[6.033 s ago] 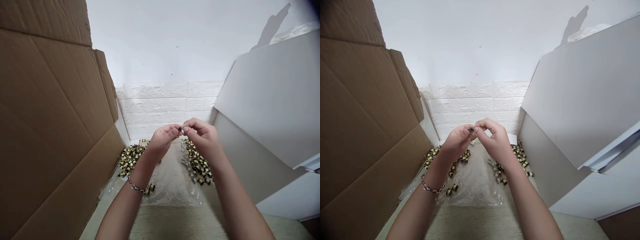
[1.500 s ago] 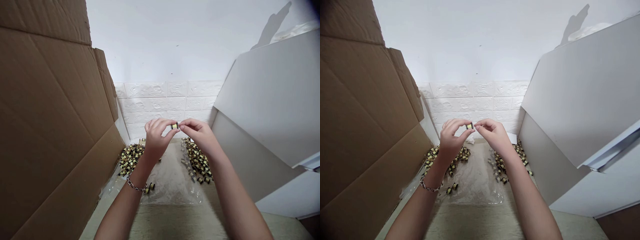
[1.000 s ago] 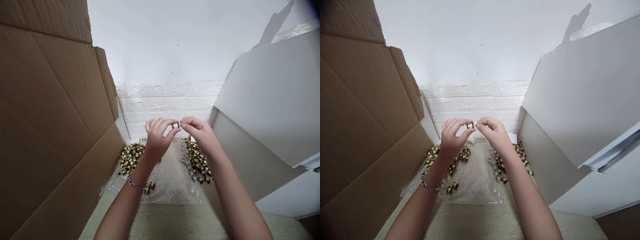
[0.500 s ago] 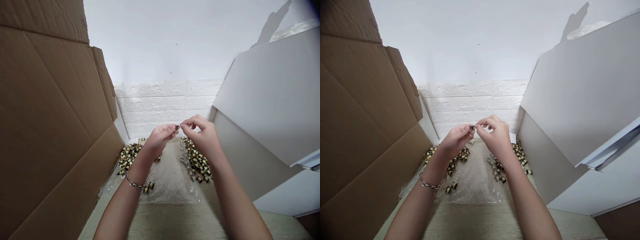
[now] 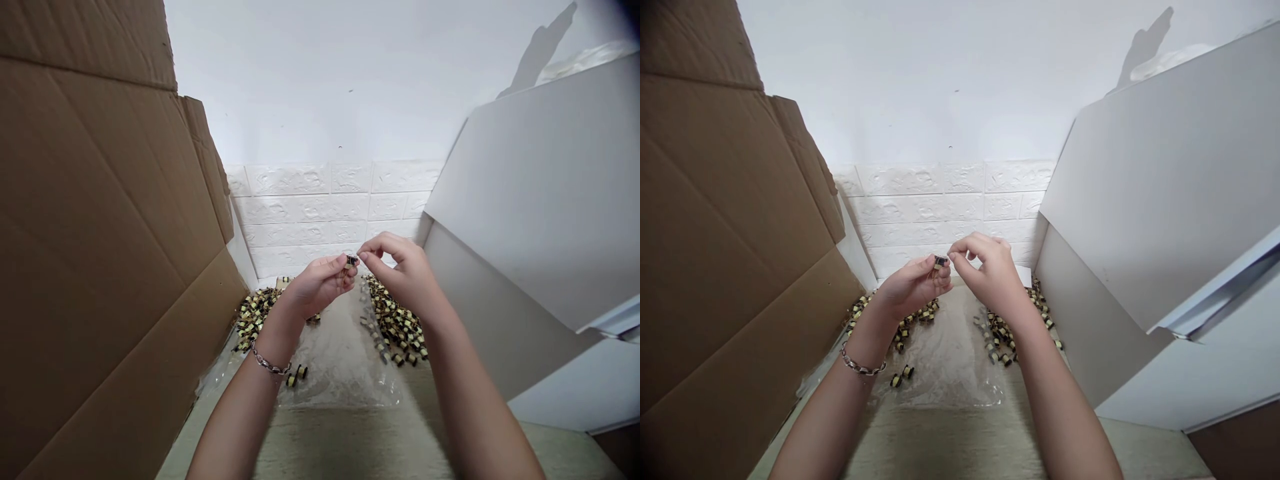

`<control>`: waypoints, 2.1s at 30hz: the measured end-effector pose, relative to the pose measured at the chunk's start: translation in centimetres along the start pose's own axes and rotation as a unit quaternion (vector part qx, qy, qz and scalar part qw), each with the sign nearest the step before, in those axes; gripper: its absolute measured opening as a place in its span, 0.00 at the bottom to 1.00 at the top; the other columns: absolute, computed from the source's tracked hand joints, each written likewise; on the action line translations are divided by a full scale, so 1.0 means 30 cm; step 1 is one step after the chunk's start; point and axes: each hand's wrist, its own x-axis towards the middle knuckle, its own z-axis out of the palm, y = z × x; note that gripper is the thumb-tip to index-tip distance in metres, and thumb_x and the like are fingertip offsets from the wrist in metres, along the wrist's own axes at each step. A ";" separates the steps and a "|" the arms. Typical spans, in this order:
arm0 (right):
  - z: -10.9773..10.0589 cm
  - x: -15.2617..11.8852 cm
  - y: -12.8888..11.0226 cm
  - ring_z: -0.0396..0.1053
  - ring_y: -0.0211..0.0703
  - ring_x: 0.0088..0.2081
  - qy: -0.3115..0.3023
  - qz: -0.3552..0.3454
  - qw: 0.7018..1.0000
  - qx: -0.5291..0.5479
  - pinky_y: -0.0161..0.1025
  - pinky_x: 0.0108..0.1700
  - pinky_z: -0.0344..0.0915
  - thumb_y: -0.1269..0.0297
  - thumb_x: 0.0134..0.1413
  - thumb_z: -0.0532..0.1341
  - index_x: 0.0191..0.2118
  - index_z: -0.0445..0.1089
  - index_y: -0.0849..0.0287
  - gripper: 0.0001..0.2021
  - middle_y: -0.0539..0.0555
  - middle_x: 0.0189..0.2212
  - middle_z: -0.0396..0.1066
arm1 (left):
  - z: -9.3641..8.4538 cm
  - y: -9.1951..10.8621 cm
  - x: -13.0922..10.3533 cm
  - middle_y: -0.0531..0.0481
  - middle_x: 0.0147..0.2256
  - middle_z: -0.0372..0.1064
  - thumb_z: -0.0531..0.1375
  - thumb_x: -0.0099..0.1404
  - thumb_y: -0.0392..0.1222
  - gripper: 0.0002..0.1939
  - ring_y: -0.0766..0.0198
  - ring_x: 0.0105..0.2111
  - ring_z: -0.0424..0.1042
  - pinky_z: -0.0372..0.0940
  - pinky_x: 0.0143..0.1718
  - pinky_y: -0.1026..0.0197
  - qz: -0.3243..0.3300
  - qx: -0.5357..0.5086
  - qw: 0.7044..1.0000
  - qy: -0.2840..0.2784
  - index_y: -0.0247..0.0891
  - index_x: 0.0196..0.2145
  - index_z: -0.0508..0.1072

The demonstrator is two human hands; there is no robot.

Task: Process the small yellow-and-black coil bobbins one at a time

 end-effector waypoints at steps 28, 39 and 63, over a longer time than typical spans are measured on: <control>0.057 -0.009 0.044 0.62 0.34 0.28 0.125 -0.162 0.937 -0.282 0.45 0.50 0.44 0.65 0.53 0.52 0.28 0.66 0.55 0.08 0.46 0.26 0.67 | 0.047 -0.012 -0.001 0.54 0.26 0.63 0.52 0.61 0.42 0.09 0.74 0.25 0.65 0.64 0.32 0.65 -0.011 -0.157 0.986 0.048 0.33 0.30 0.66; 0.056 -0.003 0.046 0.62 0.33 0.27 0.137 -0.066 0.978 -0.145 0.43 0.51 0.44 0.69 0.46 0.56 0.25 0.66 0.55 0.04 0.44 0.22 0.63 | 0.047 0.004 -0.003 0.52 0.30 0.64 0.50 0.61 0.46 0.12 0.71 0.29 0.66 0.64 0.33 0.63 -0.027 -0.116 0.993 0.024 0.34 0.31 0.66; 0.088 -0.012 0.000 0.56 0.31 0.22 0.115 0.012 0.992 -0.051 0.42 0.47 0.49 0.69 0.44 0.57 0.22 0.66 0.57 0.04 0.43 0.17 0.58 | 0.086 -0.048 -0.014 0.47 0.40 0.57 0.57 0.53 0.33 0.21 0.67 0.33 0.60 0.59 0.41 0.61 0.406 0.598 0.619 0.308 0.39 0.45 0.59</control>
